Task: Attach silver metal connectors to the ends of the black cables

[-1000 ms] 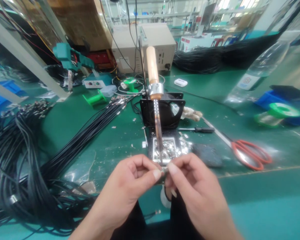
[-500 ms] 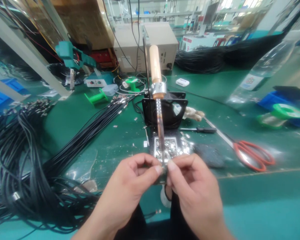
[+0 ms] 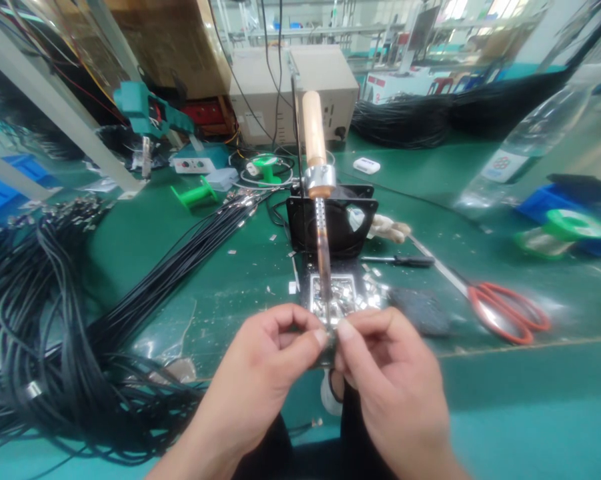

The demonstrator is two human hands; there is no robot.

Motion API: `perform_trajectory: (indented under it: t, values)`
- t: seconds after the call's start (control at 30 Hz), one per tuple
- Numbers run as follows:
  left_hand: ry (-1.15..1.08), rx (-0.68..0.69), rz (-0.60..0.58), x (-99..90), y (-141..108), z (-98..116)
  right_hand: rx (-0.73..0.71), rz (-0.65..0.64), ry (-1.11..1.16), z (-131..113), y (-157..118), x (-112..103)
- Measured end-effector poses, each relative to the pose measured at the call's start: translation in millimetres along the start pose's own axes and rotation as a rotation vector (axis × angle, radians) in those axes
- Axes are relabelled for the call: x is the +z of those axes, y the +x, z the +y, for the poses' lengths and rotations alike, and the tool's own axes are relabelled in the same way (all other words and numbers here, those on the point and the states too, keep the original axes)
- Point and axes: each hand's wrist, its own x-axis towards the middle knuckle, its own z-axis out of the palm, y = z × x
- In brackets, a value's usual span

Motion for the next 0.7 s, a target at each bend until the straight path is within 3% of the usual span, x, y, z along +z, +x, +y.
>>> perform_trajectory:
  t: [0.7]
  values:
    - [-0.020, -0.009, 0.014, 0.6, -1.1, -2.2, 0.056, 0.013, 0.012, -1.4, -1.3, 0.3]
